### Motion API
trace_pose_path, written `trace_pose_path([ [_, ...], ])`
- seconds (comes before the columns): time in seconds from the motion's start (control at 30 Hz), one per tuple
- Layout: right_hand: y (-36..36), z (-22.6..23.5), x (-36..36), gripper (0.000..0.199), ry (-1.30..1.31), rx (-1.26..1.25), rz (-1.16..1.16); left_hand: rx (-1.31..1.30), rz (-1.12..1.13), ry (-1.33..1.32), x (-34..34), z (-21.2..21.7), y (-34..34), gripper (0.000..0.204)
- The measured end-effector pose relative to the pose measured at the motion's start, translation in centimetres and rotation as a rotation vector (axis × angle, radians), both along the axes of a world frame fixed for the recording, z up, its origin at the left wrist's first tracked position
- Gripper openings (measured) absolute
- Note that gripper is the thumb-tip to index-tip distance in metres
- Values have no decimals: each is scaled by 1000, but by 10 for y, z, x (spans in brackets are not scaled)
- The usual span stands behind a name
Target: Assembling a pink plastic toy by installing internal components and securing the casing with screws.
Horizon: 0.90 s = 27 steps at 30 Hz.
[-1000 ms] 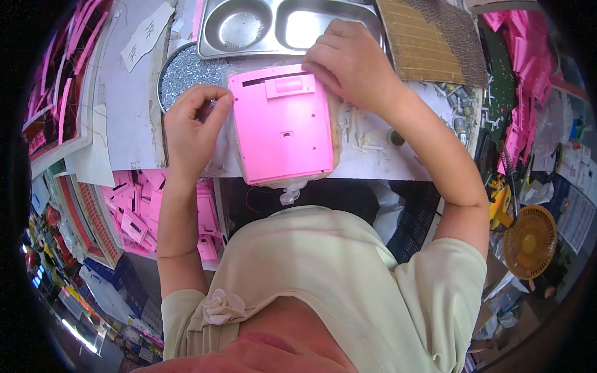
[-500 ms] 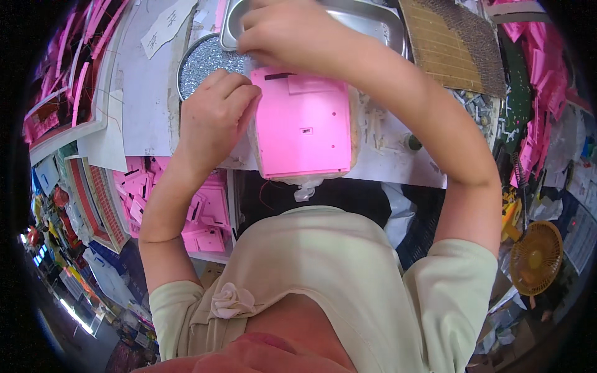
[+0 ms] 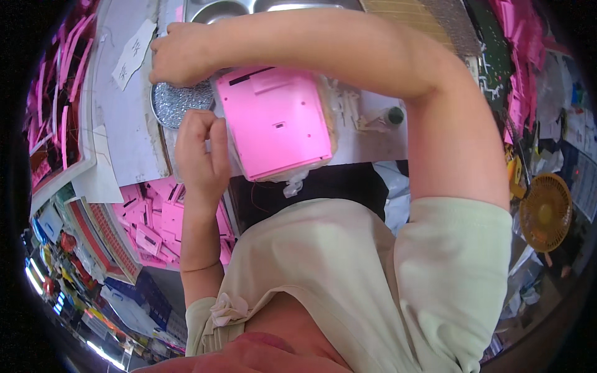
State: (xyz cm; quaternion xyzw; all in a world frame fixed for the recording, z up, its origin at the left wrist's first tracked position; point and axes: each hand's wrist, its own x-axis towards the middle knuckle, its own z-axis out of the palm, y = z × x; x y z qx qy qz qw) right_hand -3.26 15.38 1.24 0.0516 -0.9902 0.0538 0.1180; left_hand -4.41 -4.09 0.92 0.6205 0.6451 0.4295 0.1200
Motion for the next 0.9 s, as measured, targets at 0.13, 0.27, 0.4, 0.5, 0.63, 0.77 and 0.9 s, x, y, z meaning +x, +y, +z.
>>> trace_pose_path([
  [0.13,12,27,57,11,107,-562,-191,10,-156,47,24,1,16,14],
  [0.27,7,41,165,12,154,-1215,-442,109,-265,142,41,-4,44,8],
  [0.4,-24,31,232,11,282,-1559,-622,72,-275,359,47,1,51,11],
  [0.5,-48,27,252,18,337,-1677,-638,81,-261,427,49,-1,49,12],
  [0.63,-72,23,263,16,165,-1706,-796,64,-246,441,50,-1,46,18],
  [0.77,-87,14,257,17,230,-1541,-799,-2,-192,441,51,11,36,22],
  [0.9,-92,10,253,16,245,-1178,-704,45,-52,293,19,12,23,15],
])
